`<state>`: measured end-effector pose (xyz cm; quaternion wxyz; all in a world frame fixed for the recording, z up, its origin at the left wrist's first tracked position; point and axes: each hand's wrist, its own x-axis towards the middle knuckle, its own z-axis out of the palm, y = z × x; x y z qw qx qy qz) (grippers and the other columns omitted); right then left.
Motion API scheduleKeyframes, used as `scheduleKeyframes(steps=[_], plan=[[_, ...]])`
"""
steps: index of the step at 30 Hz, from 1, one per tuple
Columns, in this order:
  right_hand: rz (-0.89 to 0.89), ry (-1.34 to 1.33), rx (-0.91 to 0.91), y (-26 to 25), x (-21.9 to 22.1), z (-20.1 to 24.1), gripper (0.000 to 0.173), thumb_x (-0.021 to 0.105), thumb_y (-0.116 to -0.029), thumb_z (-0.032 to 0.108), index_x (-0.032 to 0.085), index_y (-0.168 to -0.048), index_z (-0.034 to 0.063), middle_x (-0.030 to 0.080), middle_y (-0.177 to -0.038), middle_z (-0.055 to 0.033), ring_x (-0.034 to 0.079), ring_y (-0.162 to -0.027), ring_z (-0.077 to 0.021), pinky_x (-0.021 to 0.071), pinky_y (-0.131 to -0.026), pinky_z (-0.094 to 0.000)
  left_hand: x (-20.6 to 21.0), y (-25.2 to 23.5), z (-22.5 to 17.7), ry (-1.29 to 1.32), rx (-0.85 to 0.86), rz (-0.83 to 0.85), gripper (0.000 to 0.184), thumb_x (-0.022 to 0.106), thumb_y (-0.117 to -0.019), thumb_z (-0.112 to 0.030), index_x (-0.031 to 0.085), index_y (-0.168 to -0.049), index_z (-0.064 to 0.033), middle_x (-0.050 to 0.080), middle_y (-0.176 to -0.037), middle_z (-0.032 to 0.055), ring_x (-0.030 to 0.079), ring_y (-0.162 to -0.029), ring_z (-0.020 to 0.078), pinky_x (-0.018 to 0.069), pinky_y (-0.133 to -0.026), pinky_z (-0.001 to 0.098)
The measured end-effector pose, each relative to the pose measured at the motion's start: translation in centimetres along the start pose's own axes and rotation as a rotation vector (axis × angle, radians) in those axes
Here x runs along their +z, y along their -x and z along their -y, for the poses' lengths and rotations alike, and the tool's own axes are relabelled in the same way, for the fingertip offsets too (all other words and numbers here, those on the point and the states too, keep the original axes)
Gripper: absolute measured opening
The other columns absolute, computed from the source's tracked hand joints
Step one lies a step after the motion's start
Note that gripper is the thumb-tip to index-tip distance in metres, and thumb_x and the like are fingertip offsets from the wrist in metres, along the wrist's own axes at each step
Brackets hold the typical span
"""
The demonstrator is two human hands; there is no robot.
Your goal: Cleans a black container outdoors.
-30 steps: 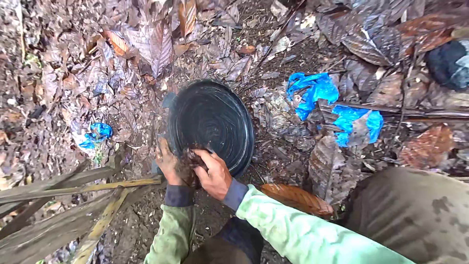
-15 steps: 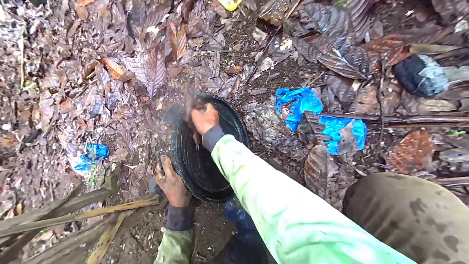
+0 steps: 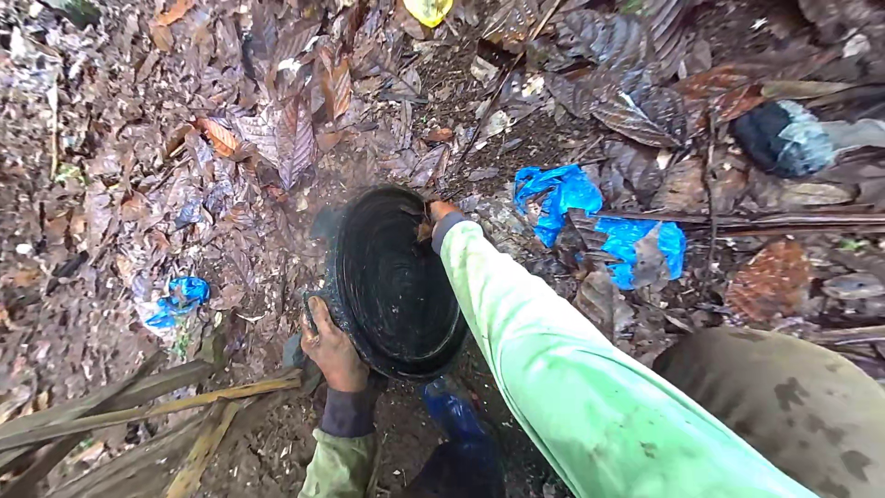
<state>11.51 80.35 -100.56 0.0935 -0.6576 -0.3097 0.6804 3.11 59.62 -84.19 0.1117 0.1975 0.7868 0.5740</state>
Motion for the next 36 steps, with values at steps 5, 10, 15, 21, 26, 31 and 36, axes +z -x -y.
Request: scheduleKeyframes(steps=[5, 10, 15, 21, 26, 31, 36], plan=[[0.058, 0.387, 0.102, 5.8, -3.4, -6.5, 0.046, 0.053, -0.1058, 0.029, 0.056, -0.139, -0.0023, 0.055, -0.143, -0.0269, 0.052, -0.137, -0.0384, 0.0429, -0.113, -0.0552, 0.5, 0.2, -0.4, -0.101, 0.040, -0.019, 0.032, 0.052, -0.1086, -0.020, 0.064, -0.125, 0.0053, 0.072, -0.109, 0.0069, 0.069, -0.096, 0.0021, 0.0571, -0.091, 0.0226], [-0.231, 0.280, 0.176, 11.4, -7.5, -10.3, 0.061, 0.060, -0.0991, 0.025, 0.040, -0.152, 0.0033, 0.060, -0.139, -0.0245, 0.059, -0.130, -0.0374, 0.0463, -0.109, -0.0552, 0.7, -0.3, -1.1, -0.135, 0.054, -0.001, 0.033, 0.052, -0.1083, -0.021, 0.064, -0.125, 0.0045, 0.072, -0.107, 0.0051, 0.069, -0.094, 0.0010, 0.0575, -0.089, 0.0223], [-0.350, 0.435, -0.266, 6.5, -11.1, -5.9, 0.045, 0.056, -0.1002, 0.027, 0.054, -0.142, 0.0092, 0.066, -0.126, -0.0276, 0.065, -0.115, -0.0479, 0.0503, -0.093, -0.0693, 0.1, 0.0, -0.3, -0.127, 0.069, 0.011, 0.032, 0.052, -0.1086, -0.021, 0.064, -0.124, 0.0046, 0.072, -0.104, 0.0057, 0.070, -0.092, 0.0035, 0.0590, -0.088, 0.0256], [-0.184, 0.572, -0.830, 4.0, -6.9, 3.8, 0.048, 0.052, -0.1000, 0.020, 0.058, -0.147, 0.0276, 0.066, -0.134, -0.0172, 0.065, -0.121, -0.0370, 0.0503, -0.100, -0.0607, 0.2, 0.0, -0.6, -0.141, 0.052, 0.037, 0.033, 0.051, -0.1090, -0.022, 0.064, -0.124, 0.0042, 0.071, -0.100, 0.0047, 0.070, -0.089, 0.0043, 0.0594, -0.086, 0.0261], [-0.132, 0.633, -0.750, 1.1, -4.1, -0.3, 0.047, 0.051, -0.1007, 0.014, 0.057, -0.147, 0.0219, 0.071, -0.123, -0.0193, 0.068, -0.114, -0.0407, 0.0515, -0.097, -0.0632, 0.1, -0.3, 0.0, -0.111, 0.073, 0.068, 0.028, 0.050, -0.1093, -0.025, 0.067, -0.111, -0.0025, 0.069, -0.088, -0.0003, 0.069, -0.082, 0.0053, 0.0605, -0.080, 0.0279], [-0.183, 0.776, -0.381, 3.3, -4.6, -11.2, 0.041, 0.053, -0.1016, 0.018, 0.059, -0.141, 0.0113, 0.070, -0.118, -0.0272, 0.068, -0.110, -0.0486, 0.0528, -0.089, -0.0668, -0.2, -0.4, 0.6, -0.095, 0.086, 0.089, 0.026, 0.051, -0.1087, -0.027, 0.068, -0.108, -0.0067, 0.070, -0.088, -0.0024, 0.069, -0.082, 0.0059, 0.0605, -0.080, 0.0294], [-0.337, 0.626, -0.508, 4.6, -5.6, -11.0, 0.033, 0.061, -0.0959, 0.012, 0.068, -0.128, 0.0084, 0.059, -0.133, -0.0296, 0.063, -0.118, -0.0456, 0.0528, -0.097, -0.0600, -0.6, -0.3, 0.6, -0.107, 0.066, 0.097, 0.029, 0.051, -0.1086, -0.033, 0.068, -0.109, -0.0091, 0.070, -0.089, -0.0023, 0.070, -0.083, 0.0072, 0.0608, -0.079, 0.0317]])
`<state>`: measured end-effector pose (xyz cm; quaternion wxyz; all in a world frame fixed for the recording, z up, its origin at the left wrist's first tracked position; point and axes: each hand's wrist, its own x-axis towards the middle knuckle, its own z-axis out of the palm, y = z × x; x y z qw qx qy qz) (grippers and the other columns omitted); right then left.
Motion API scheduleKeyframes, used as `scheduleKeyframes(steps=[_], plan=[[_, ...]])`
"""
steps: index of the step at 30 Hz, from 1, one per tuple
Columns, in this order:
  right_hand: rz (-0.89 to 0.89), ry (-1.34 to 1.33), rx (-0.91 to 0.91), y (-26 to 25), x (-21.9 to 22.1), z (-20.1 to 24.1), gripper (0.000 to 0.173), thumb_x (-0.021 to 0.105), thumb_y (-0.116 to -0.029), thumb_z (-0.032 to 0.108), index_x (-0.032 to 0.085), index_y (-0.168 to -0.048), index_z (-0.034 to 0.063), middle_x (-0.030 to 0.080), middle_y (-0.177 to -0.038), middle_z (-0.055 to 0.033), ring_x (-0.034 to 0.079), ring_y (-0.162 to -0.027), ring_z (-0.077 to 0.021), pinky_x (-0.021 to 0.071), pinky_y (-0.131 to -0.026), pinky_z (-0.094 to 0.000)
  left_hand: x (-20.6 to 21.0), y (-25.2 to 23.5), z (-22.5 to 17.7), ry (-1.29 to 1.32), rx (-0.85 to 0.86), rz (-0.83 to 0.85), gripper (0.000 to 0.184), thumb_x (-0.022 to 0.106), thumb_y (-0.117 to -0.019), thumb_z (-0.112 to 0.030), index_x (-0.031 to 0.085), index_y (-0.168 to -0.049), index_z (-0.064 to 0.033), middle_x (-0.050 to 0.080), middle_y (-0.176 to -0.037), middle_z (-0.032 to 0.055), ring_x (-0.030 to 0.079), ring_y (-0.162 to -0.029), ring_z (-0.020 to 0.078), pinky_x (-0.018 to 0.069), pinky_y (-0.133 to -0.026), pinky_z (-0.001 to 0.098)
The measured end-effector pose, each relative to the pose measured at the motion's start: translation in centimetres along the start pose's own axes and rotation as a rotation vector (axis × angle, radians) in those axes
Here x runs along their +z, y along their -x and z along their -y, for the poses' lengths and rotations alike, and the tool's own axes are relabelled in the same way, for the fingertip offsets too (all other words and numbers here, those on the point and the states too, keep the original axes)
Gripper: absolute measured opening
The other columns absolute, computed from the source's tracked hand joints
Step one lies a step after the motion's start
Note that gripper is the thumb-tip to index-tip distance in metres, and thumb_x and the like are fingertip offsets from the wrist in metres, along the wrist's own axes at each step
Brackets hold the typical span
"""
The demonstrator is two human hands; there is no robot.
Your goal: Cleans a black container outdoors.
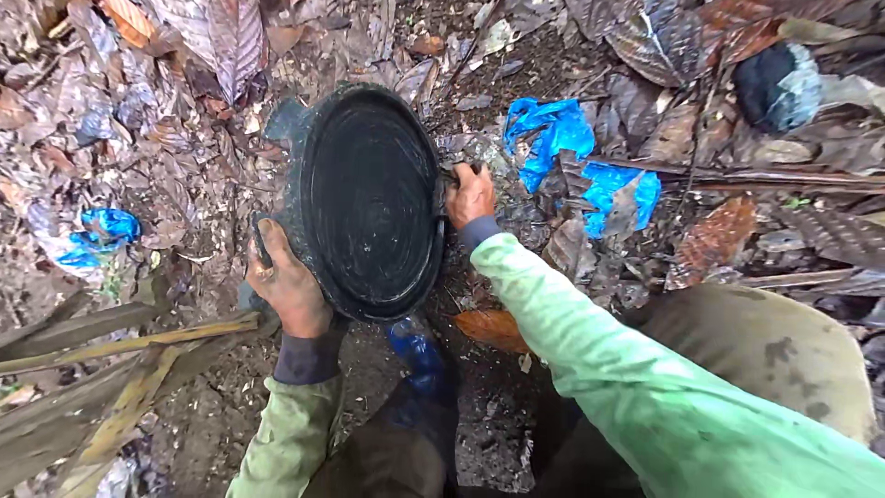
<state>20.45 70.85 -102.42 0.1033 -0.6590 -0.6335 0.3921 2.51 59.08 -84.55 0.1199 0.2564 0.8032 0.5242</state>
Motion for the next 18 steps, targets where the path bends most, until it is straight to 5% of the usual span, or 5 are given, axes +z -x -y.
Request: scheduleKeyframes(steps=[5, 11, 15, 18], plan=[[0.193, 0.174, -0.107, 0.3, 2.2, -1.4, 0.031, 0.063, -0.0934, 0.009, 0.069, -0.124, 0.0039, 0.060, -0.131, -0.0277, 0.063, -0.118, -0.0452, 0.0539, -0.093, -0.0608, 0.3, 0.3, -0.2, -0.029, -0.025, 0.002, 0.031, 0.052, -0.1083, -0.035, 0.067, -0.115, -0.0084, 0.071, -0.094, -0.0018, 0.070, -0.087, 0.0074, 0.0606, -0.084, 0.0333], [0.433, 0.042, 0.098, 9.5, 1.9, -0.8, 0.032, 0.064, -0.0961, 0.016, 0.068, -0.125, 0.0028, 0.065, -0.125, -0.0270, 0.066, -0.113, -0.0441, 0.0533, -0.095, -0.0627, 0.2, 0.7, 0.1, -0.018, 0.005, 0.015, 0.032, 0.055, -0.1070, -0.037, 0.068, -0.116, -0.0092, 0.072, -0.097, -0.0024, 0.071, -0.087, 0.0065, 0.0612, -0.084, 0.0319], [0.826, -0.507, 0.217, 15.3, -5.4, 3.2, 0.025, 0.076, -0.0910, 0.015, 0.073, -0.114, 0.0053, 0.073, -0.103, -0.0091, 0.068, -0.093, -0.0139, 0.0554, -0.088, -0.0358, -0.7, 0.3, 0.7, -0.026, -0.004, -0.023, 0.030, 0.055, -0.1070, -0.036, 0.068, -0.112, -0.0098, 0.071, -0.093, -0.0037, 0.069, -0.086, 0.0056, 0.0601, -0.082, 0.0317], [0.581, -0.648, 0.253, 13.0, -7.5, 1.3, 0.024, 0.076, -0.0910, 0.015, 0.074, -0.112, 0.0050, 0.073, -0.090, -0.0095, 0.067, -0.073, -0.0149, 0.0582, -0.068, -0.0363, -1.3, 0.2, 0.9, 0.017, -0.051, -0.047, 0.032, 0.054, -0.1075, -0.037, 0.067, -0.117, -0.0086, 0.072, -0.098, -0.0006, 0.071, -0.090, 0.0085, 0.0604, -0.086, 0.0338]])
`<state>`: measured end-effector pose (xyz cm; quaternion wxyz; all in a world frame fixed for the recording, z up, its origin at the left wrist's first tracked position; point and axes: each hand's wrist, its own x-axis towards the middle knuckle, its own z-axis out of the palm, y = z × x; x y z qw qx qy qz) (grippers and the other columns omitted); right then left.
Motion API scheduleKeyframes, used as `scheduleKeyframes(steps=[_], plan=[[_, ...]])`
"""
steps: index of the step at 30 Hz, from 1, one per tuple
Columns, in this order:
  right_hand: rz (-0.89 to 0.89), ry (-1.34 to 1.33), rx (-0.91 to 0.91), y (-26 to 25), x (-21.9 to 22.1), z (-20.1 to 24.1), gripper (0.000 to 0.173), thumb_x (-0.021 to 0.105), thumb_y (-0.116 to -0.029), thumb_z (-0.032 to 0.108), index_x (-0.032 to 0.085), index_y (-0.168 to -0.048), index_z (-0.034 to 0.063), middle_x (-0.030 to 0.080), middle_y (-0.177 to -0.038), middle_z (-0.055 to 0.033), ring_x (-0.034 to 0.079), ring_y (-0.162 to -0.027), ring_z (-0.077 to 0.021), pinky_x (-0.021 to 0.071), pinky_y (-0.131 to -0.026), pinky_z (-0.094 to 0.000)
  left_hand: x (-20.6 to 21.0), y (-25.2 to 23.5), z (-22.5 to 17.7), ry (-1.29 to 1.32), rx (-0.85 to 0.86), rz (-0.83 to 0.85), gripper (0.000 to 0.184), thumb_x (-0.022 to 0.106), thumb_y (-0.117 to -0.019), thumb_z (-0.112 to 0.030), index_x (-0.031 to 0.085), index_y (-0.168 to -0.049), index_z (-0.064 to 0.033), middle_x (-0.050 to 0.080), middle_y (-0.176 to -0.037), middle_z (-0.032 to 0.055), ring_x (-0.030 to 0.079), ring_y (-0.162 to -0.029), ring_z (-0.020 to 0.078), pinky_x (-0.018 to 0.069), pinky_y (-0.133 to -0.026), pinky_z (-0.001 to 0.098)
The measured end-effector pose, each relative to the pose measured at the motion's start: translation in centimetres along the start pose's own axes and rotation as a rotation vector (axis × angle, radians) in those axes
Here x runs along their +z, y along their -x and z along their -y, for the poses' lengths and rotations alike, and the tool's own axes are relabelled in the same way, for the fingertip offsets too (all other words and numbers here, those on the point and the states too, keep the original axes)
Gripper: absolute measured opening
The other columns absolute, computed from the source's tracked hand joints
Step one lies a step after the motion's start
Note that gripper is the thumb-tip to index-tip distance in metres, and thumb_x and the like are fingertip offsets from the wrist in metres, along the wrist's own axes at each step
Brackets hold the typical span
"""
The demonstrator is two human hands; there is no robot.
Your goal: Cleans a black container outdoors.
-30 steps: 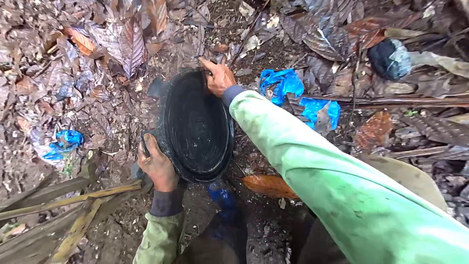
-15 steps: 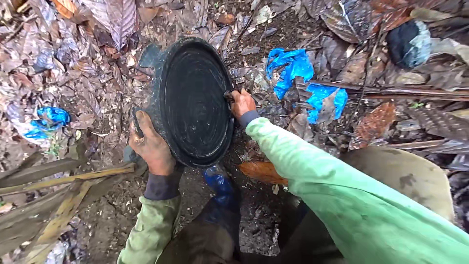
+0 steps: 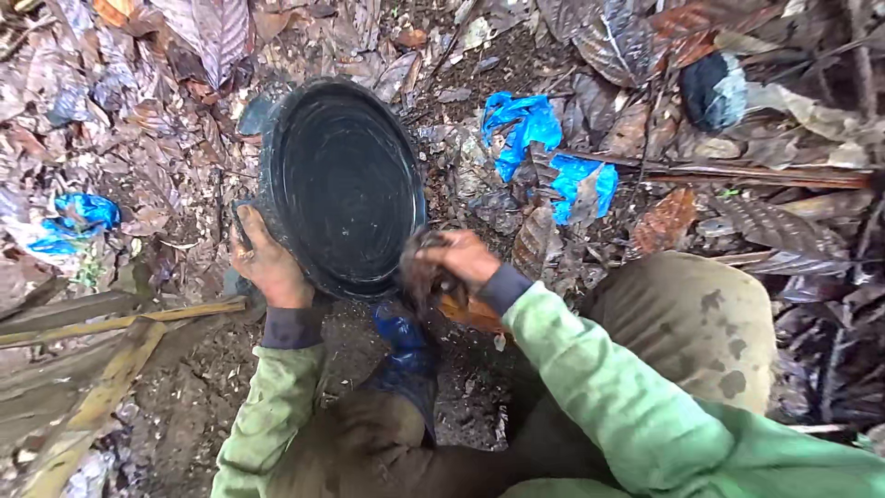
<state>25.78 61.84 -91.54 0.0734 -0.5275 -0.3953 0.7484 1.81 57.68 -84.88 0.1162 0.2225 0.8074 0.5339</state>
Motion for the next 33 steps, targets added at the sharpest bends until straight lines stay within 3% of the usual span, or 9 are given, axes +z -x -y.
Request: scheduleKeyframes(steps=[4, 7, 14, 17, 24, 26, 29, 31, 33], plan=[[-0.394, 0.272, -0.131, -7.2, -2.4, 0.1, 0.029, 0.068, -0.0952, 0.022, 0.073, -0.120, 0.0075, 0.073, -0.115, -0.0180, 0.069, -0.111, -0.0334, 0.0517, -0.099, -0.0589, 0.0, 0.6, 0.1, 0.008, 0.027, 0.032, 0.032, 0.051, -0.1089, -0.035, 0.067, -0.116, -0.0082, 0.072, -0.098, -0.0001, 0.070, -0.091, 0.0092, 0.0604, -0.087, 0.0350], [-0.414, 0.556, -0.133, -11.6, 0.3, -0.7, 0.033, 0.059, -0.1006, 0.021, 0.068, -0.130, 0.0084, 0.065, -0.129, -0.0235, 0.064, -0.120, -0.0409, 0.0504, -0.102, -0.0606, 0.4, 1.0, -0.1, 0.015, 0.039, 0.037, 0.033, 0.051, -0.1089, -0.035, 0.067, -0.117, -0.0077, 0.072, -0.098, 0.0005, 0.071, -0.091, 0.0100, 0.0610, -0.086, 0.0355], [-0.336, 0.666, 0.043, -8.4, 5.9, -4.5, 0.031, 0.054, -0.1017, 0.018, 0.066, -0.127, 0.0035, 0.063, -0.130, -0.0254, 0.067, -0.113, -0.0417, 0.0548, -0.094, -0.0572, -0.3, 1.6, -0.3, -0.154, -0.012, 0.041, 0.045, 0.048, -0.1077, -0.048, 0.063, -0.131, -0.0127, 0.070, -0.111, 0.0004, 0.069, -0.098, 0.0072, 0.0583, -0.089, 0.0327], [-0.257, 0.620, 0.054, -5.6, 6.7, -4.0, 0.030, 0.056, -0.1021, 0.020, 0.065, -0.124, 0.0014, 0.066, -0.122, -0.0270, 0.067, -0.110, -0.0441, 0.0542, -0.092, -0.0620, -0.2, 1.1, -0.2, -0.137, 0.014, 0.044, 0.039, 0.049, -0.1081, -0.045, 0.065, -0.124, -0.0127, 0.070, -0.103, -0.0012, 0.068, -0.092, 0.0063, 0.0584, -0.086, 0.0313], [-0.118, 0.522, 0.134, -2.2, 8.5, -2.0, 0.025, 0.059, -0.1007, 0.018, 0.067, -0.117, 0.0004, 0.071, -0.109, -0.0240, 0.069, -0.107, -0.0406, 0.0534, -0.092, -0.0602, -0.2, 1.1, 0.0, -0.113, 0.023, 0.036, 0.040, 0.048, -0.1093, -0.039, 0.063, -0.129, -0.0076, 0.070, -0.108, -0.0005, 0.069, -0.096, 0.0049, 0.0583, -0.090, 0.0297], [-0.110, 0.462, 0.140, -1.0, 9.2, -1.2, 0.023, 0.060, -0.1001, 0.017, 0.069, -0.113, -0.0002, 0.071, -0.107, -0.0229, 0.069, -0.105, -0.0387, 0.0535, -0.092, -0.0583, 0.1, 0.8, 0.4, -0.068, 0.053, 0.005, 0.035, 0.050, -0.1095, -0.033, 0.064, -0.124, -0.0045, 0.071, -0.104, -0.0004, 0.070, -0.095, 0.0053, 0.0591, -0.090, 0.0299], [-0.095, 0.331, 0.147, 0.5, 10.3, 0.3, 0.020, 0.063, -0.0980, 0.016, 0.071, -0.107, 0.0005, 0.072, -0.102, -0.0199, 0.070, -0.100, -0.0337, 0.0544, -0.090, -0.0550, 0.7, 0.4, 0.7, -0.018, 0.111, -0.061, 0.027, 0.054, -0.1080, -0.026, 0.066, -0.112, -0.0024, 0.072, -0.094, 0.0000, 0.071, -0.089, 0.0079, 0.0608, -0.087, 0.0323], [-0.058, 0.118, 0.187, 1.4, 10.8, 1.5, 0.017, 0.065, -0.0963, 0.015, 0.073, -0.104, 0.0027, 0.072, -0.094, -0.0154, 0.069, -0.089, -0.0266, 0.0555, -0.082, -0.0490, 0.1, 1.0, 0.2, -0.084, 0.068, -0.010, 0.032, 0.051, -0.1087, -0.035, 0.065, -0.117, -0.0064, 0.070, -0.098, -0.0015, 0.069, -0.091, 0.0054, 0.0598, -0.087, 0.0307], [0.091, -0.287, 0.234, 1.2, 9.8, 3.2, 0.015, 0.060, -0.1018, 0.014, 0.069, -0.108, 0.0032, 0.065, -0.084, -0.0088, 0.063, -0.072, -0.0159, 0.0542, -0.065, -0.0352, -0.5, 1.7, -0.1, -0.141, 0.019, 0.040, 0.041, 0.049, -0.1077, -0.046, 0.065, -0.124, -0.0114, 0.070, -0.104, -0.0010, 0.068, -0.093, 0.0064, 0.0583, -0.086, 0.0326]])
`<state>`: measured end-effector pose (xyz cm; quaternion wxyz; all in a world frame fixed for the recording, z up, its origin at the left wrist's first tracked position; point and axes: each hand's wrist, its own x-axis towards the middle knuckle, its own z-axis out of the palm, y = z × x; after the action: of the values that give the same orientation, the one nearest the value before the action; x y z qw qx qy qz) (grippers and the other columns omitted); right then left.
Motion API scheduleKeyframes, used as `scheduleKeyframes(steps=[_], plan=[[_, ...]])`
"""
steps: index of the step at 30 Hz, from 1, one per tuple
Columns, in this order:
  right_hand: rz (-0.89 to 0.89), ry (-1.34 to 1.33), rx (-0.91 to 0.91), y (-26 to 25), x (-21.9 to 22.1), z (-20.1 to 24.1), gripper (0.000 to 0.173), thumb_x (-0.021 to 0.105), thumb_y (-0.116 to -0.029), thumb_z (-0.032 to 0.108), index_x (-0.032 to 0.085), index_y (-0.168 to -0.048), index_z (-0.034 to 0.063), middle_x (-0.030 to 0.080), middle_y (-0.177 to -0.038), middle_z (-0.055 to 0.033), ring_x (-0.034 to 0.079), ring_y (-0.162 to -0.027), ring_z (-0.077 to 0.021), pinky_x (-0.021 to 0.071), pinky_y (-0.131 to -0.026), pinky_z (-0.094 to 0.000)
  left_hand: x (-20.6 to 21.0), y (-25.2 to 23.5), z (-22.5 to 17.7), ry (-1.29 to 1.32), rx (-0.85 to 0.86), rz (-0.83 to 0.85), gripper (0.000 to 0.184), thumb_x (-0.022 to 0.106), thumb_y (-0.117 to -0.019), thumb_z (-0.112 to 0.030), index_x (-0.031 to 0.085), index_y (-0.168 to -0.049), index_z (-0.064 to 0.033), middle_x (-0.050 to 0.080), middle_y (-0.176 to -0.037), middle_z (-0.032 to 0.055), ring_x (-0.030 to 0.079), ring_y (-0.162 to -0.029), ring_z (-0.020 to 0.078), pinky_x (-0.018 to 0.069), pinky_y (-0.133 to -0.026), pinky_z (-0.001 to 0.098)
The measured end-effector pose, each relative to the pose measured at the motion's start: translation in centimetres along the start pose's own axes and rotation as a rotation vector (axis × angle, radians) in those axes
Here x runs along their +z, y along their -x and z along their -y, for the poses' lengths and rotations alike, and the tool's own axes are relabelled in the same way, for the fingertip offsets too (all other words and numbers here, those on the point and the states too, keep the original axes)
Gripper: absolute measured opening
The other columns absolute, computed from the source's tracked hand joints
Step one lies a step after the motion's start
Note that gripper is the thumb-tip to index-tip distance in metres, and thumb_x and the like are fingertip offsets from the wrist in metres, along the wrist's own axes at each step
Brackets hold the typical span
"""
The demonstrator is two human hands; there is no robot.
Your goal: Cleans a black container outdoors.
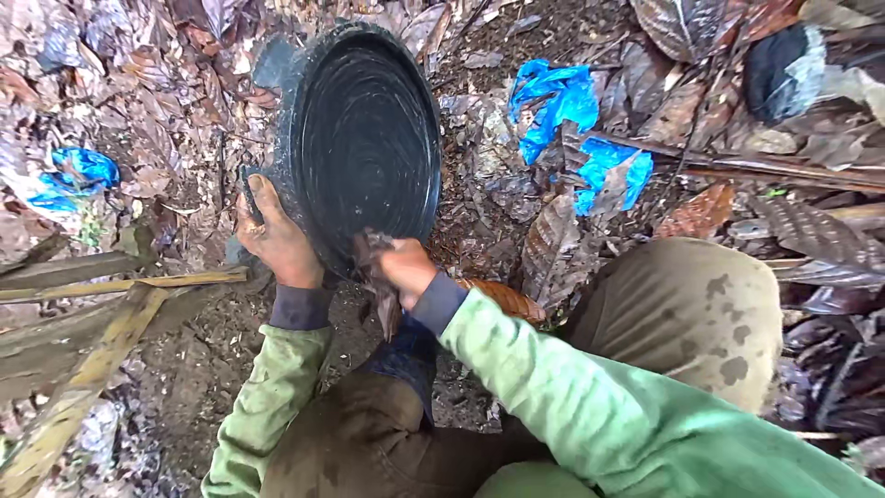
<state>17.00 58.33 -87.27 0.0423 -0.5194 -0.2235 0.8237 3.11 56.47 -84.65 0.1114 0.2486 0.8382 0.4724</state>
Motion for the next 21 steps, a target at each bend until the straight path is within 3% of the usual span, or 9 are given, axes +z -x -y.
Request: scheduleKeyframes(steps=[3, 5, 7, 8, 10, 13, 15, 17, 21], plan=[[0.302, -0.640, -0.181, -1.7, -4.8, 4.5, 0.024, 0.045, -0.1067, 0.021, 0.064, -0.097, 0.0101, 0.066, -0.075, -0.0015, 0.062, -0.062, -0.0092, 0.0551, -0.055, -0.0257, -0.6, 0.1, 0.6, 0.015, -0.001, 0.016, 0.042, 0.049, -0.1074, -0.048, 0.065, -0.125, -0.0131, 0.070, -0.106, -0.0003, 0.069, -0.094, 0.0079, 0.0595, -0.087, 0.0345], [0.167, -0.770, -0.383, -3.4, -9.3, 6.6, 0.035, 0.035, -0.1098, 0.030, 0.060, -0.091, 0.0148, 0.061, -0.070, 0.0006, 0.056, -0.057, -0.0077, 0.0503, -0.051, -0.0234, -0.9, -0.3, 1.1, 0.029, -0.020, -0.003, 0.041, 0.049, -0.1081, -0.045, 0.065, -0.127, -0.0121, 0.071, -0.107, 0.0003, 0.069, -0.096, 0.0082, 0.0593, -0.088, 0.0343], [-0.108, -0.821, -0.475, -4.0, -13.0, 7.4, 0.036, 0.032, -0.1106, 0.031, 0.056, -0.087, 0.0184, 0.058, -0.067, 0.0029, 0.057, -0.057, -0.0069, 0.0512, -0.053, -0.0252, -0.8, -0.7, 1.4, 0.045, -0.049, -0.017, 0.040, 0.049, -0.1084, -0.044, 0.064, -0.128, -0.0120, 0.071, -0.109, 0.0000, 0.069, -0.099, 0.0079, 0.0589, -0.090, 0.0340], [-0.160, -0.842, -0.512, -4.4, -14.8, 7.0, 0.030, 0.035, -0.1105, 0.028, 0.057, -0.093, 0.0164, 0.061, -0.073, 0.0007, 0.061, -0.064, -0.0097, 0.0552, -0.059, -0.0294, -0.8, -0.7, 1.5, 0.061, -0.067, -0.013, 0.040, 0.048, -0.1085, -0.043, 0.064, -0.128, -0.0123, 0.071, -0.110, 0.0000, 0.069, -0.101, 0.0082, 0.0586, -0.091, 0.0342], [-0.122, -0.887, -0.585, -5.3, -17.5, 6.0, 0.026, 0.037, -0.1095, 0.026, 0.059, -0.104, 0.0131, 0.066, -0.085, -0.0043, 0.066, -0.078, -0.0158, 0.0588, -0.069, -0.0370, -0.8, -0.8, 1.4, 0.110, -0.088, -0.003, 0.040, 0.048, -0.1089, -0.043, 0.062, -0.130, -0.0121, 0.071, -0.112, 0.0005, 0.069, -0.102, 0.0092, 0.0590, -0.093, 0.0351], [-0.159, -0.885, -0.669, -5.7, -19.2, 6.0, 0.030, 0.036, -0.1099, 0.031, 0.060, -0.107, 0.0136, 0.067, -0.088, -0.0047, 0.067, -0.081, -0.0160, 0.0593, -0.071, -0.0378, -0.6, -1.4, 1.2, 0.192, -0.103, -0.026, 0.039, 0.048, -0.1093, -0.038, 0.061, -0.131, -0.0087, 0.072, -0.112, 0.0033, 0.070, -0.103, 0.0122, 0.0599, -0.093, 0.0373], [-0.396, -0.730, -0.655, -5.5, -20.0, 6.4, 0.020, 0.047, -0.1077, 0.022, 0.057, -0.121, 0.0116, 0.067, -0.100, -0.0064, 0.067, -0.091, -0.0177, 0.0599, -0.078, -0.0409, -0.4, -1.6, 1.1, 0.206, -0.113, -0.037, 0.038, 0.047, -0.1102, -0.036, 0.061, -0.130, -0.0075, 0.072, -0.113, 0.0040, 0.070, -0.104, 0.0129, 0.0592, -0.095, 0.0380], [-0.574, -0.547, -0.574, -5.6, -20.2, 6.1, 0.028, 0.058, -0.1015, 0.016, 0.057, -0.129, 0.0099, 0.067, -0.106, -0.0071, 0.068, -0.095, -0.0185, 0.0609, -0.079, -0.0424, 0.0, -1.6, 1.2, 0.215, -0.123, -0.061, 0.037, 0.048, -0.1099, -0.035, 0.062, -0.130, -0.0064, 0.071, -0.112, 0.0047, 0.070, -0.103, 0.0133, 0.0589, -0.094, 0.0382], [-0.248, -0.756, -0.582, -6.5, -19.6, 5.4, 0.020, 0.047, -0.1063, 0.024, 0.059, -0.117, 0.0120, 0.069, -0.097, -0.0062, 0.068, -0.089, -0.0184, 0.0596, -0.077, -0.0417, -0.2, -1.8, 1.0, 0.213, -0.119, -0.078, 0.037, 0.051, -0.1087, -0.035, 0.062, -0.129, -0.0066, 0.072, -0.112, 0.0045, 0.070, -0.102, 0.0132, 0.0598, -0.093, 0.0381]])
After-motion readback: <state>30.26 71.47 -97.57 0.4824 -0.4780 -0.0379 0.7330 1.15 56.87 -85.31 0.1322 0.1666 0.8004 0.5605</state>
